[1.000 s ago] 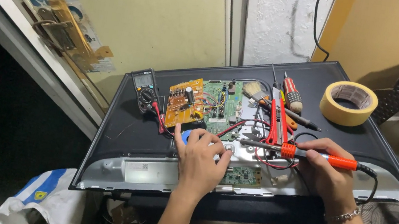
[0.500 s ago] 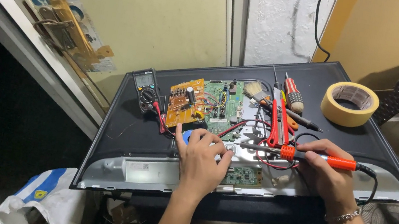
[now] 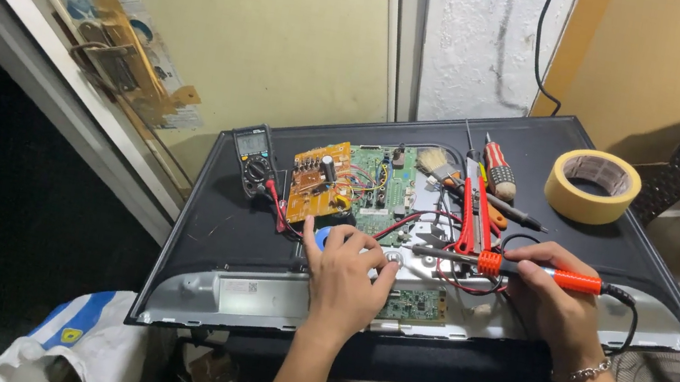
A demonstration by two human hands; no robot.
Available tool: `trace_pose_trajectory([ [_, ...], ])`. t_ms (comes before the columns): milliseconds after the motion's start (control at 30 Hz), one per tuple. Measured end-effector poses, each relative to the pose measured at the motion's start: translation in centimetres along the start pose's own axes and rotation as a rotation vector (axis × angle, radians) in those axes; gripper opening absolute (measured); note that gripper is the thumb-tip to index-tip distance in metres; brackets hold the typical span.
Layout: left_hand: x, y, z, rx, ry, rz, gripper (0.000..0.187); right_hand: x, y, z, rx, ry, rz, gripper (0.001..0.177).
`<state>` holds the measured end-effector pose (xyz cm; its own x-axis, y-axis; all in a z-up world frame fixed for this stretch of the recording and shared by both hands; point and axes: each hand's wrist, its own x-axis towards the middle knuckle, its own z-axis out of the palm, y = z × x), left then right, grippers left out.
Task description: Soldering components on a television circuit board to perform a repair
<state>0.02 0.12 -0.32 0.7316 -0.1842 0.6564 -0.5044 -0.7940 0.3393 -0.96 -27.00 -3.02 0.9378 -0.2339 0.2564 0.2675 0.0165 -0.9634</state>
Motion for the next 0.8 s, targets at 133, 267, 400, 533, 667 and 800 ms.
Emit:
trace_pose_trajectory([
  [133,0.1,-0.2,0.2,-0.003,-0.010,-0.001,0.027,0.7,1.0,-0.7,-0.110,-0.028,-0.108,0.016],
  [267,-0.2,-0.7,0.7,0.014,-0.050,-0.017,0.028,1.2,3.6,-1.7,-0.145,-0.098,-0.209,0.022],
  [400,0.0,-0.5,0.5,0.020,-0.077,-0.054,0.028,2.2,3.9,-2.4,-0.240,-0.122,-0.318,0.021],
  [533,-0.1,-0.5,0.5,0.031,-0.072,-0.036,0.029,1.0,2.7,-1.3,-0.094,-0.100,-0.210,0.018],
  [667,0.0,-0.4,0.4,0.020,-0.081,-0.044,0.029,0.8,1.5,-0.8,-0.071,-0.078,-0.187,0.017],
  [800,-0.1,-0.3,0.3,0.020,-0.072,-0.036,0.028,0.7,1.0,-0.5,-0.052,-0.062,-0.162,0.020],
])
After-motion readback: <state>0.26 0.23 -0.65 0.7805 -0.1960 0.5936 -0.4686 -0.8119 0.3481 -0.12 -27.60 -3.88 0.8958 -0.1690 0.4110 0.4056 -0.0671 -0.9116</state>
